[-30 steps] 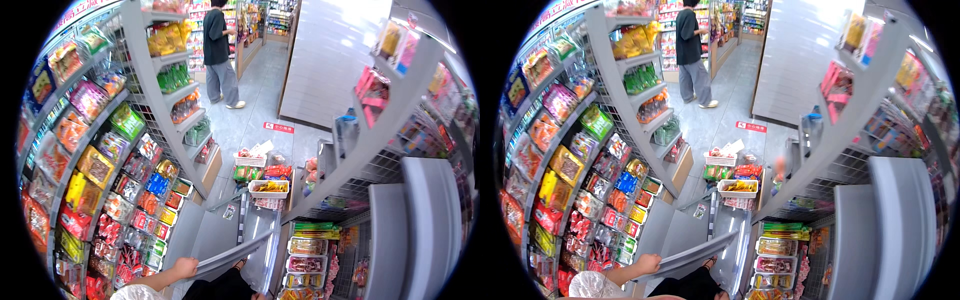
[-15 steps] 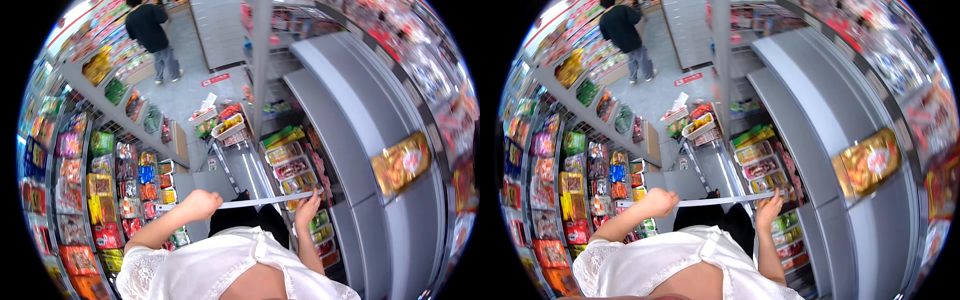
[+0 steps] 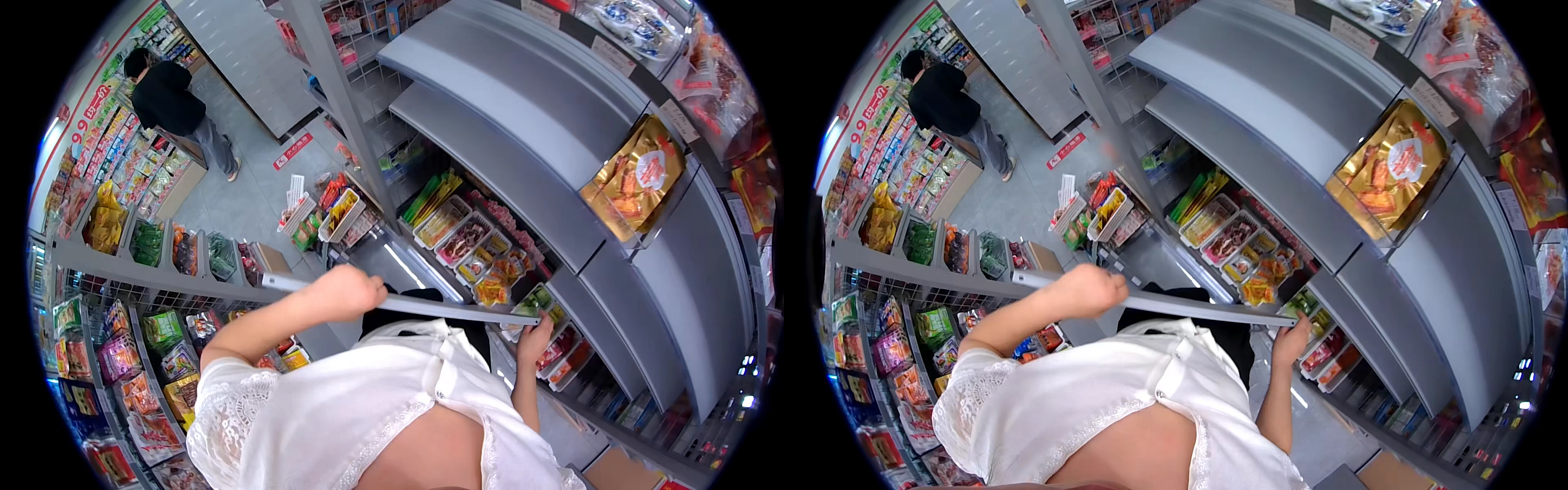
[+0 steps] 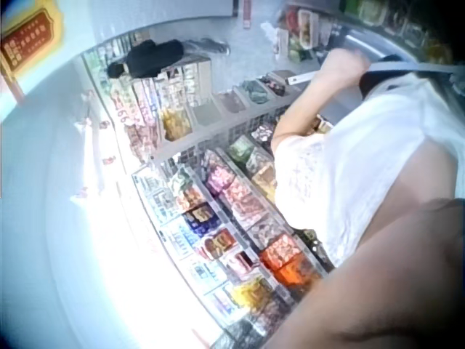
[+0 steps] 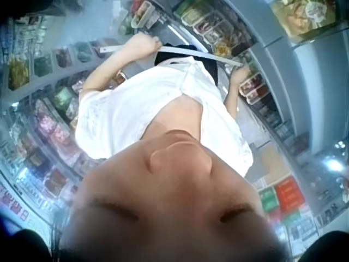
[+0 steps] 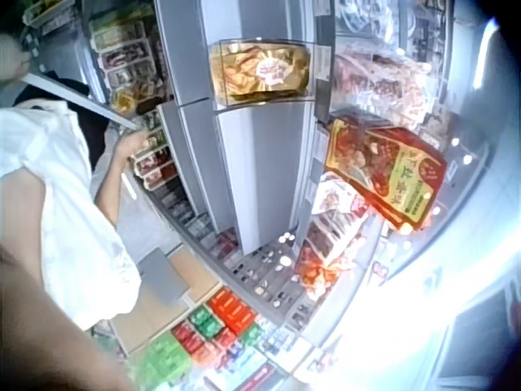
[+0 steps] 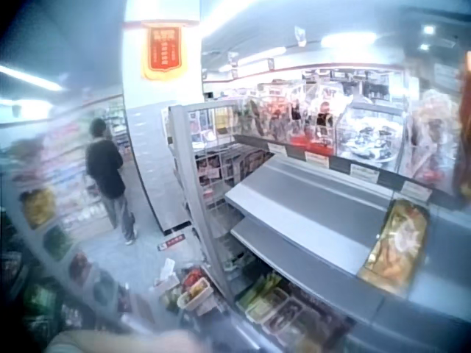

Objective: The person assembles a gray metal shelving unit in a store aisle. They pick up shelf panels and metal support bars, then insert the bars into the unit's frame to secure the panels in place. The person works on multiple levels of the shelving unit, adjusting and fitting the components by hand.

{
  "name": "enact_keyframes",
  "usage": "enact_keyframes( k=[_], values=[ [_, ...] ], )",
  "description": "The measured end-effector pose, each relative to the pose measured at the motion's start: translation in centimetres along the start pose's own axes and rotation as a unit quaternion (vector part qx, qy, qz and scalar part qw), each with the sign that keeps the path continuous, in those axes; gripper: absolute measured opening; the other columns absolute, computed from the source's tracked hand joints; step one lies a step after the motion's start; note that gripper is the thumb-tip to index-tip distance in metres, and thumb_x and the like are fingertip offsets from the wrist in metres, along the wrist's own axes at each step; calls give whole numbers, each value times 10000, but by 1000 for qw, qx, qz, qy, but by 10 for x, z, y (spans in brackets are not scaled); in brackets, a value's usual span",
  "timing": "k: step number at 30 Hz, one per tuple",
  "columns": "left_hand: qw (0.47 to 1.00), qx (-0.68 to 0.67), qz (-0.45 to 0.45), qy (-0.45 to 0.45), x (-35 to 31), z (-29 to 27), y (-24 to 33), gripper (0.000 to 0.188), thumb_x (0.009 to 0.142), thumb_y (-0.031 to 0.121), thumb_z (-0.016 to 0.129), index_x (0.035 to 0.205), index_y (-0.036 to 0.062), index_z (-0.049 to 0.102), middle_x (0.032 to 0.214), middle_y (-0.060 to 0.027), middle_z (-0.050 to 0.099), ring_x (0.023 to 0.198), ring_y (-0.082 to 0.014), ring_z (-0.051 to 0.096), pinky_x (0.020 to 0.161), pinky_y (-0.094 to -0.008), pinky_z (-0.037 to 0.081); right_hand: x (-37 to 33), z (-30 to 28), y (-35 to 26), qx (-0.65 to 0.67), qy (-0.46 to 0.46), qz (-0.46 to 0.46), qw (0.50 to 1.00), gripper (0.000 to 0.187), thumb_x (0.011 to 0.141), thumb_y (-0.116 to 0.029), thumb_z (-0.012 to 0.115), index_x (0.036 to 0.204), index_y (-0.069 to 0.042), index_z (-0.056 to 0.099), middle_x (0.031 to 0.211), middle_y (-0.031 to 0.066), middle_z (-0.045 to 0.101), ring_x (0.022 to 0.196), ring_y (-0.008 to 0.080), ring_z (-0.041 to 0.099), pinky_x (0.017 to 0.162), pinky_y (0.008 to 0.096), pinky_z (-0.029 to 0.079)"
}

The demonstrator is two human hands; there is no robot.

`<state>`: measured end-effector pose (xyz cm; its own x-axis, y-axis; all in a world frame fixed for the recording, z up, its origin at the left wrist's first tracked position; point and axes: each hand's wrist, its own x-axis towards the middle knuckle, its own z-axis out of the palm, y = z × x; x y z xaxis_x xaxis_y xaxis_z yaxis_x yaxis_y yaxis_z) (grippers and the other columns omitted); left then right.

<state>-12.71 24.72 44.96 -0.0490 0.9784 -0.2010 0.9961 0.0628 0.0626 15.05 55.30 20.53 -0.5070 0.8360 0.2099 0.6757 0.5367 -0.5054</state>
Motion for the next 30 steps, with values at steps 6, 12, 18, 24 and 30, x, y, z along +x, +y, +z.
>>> enact_keyframes(
  k=[6, 12, 18, 24, 30],
  values=[
    [995, 50, 74, -39, -3, -6, -45, 145, 661, 135, 600, 768, 59, 540, 770, -63, 538, 618, -229, 589, 511, -362, 495, -51, -10, 43, 185, -185, 58, 963, 123, 876, -83, 558, 911, 3, 640, 812, 127, 624, 688, 263, 613, 630, 348, 496],
    [988, 90, 121, -33, 12, -30, -77, 122, 671, 120, 585, 770, 81, 524, 753, -50, 517, 646, -212, 599, 524, -348, 501, -140, 8, 105, 28, -181, 248, 951, 156, 882, -114, 575, 961, -1, 650, 805, 112, 665, 634, 203, 634, 563, 324, 536],
    [972, 131, 183, 64, 19, -53, -77, 136, 639, 132, 592, 738, 100, 504, 764, -22, 549, 689, -182, 601, 569, -323, 504, -181, -2, 135, 244, -322, 490, 773, 461, 900, -229, 555, 1288, -8, 439, 924, 151, 653, 699, 243, 666, 519, 398, 550],
    [924, 152, 280, 213, 27, -51, -40, 161, 636, 136, 602, 783, 99, 548, 817, -31, 586, 818, -195, 638, 655, -290, 531, -99, -14, 78, 454, -324, 537, 633, 893, 829, -656, 508, 1435, -53, 251, 1360, 163, 462, 1152, 276, 524, 945, 434, 395],
    [916, 138, 288, 242, 33, -51, -9, 168, 643, 105, 618, 802, 89, 568, 853, -47, 616, 833, -208, 646, 692, -307, 539, -120, 11, 87, 543, -326, 516, 576, 457, 858, -334, 630, 1185, -18, 576, 1044, 101, 646, 867, 188, 631, 787, 339, 502]
  ],
)
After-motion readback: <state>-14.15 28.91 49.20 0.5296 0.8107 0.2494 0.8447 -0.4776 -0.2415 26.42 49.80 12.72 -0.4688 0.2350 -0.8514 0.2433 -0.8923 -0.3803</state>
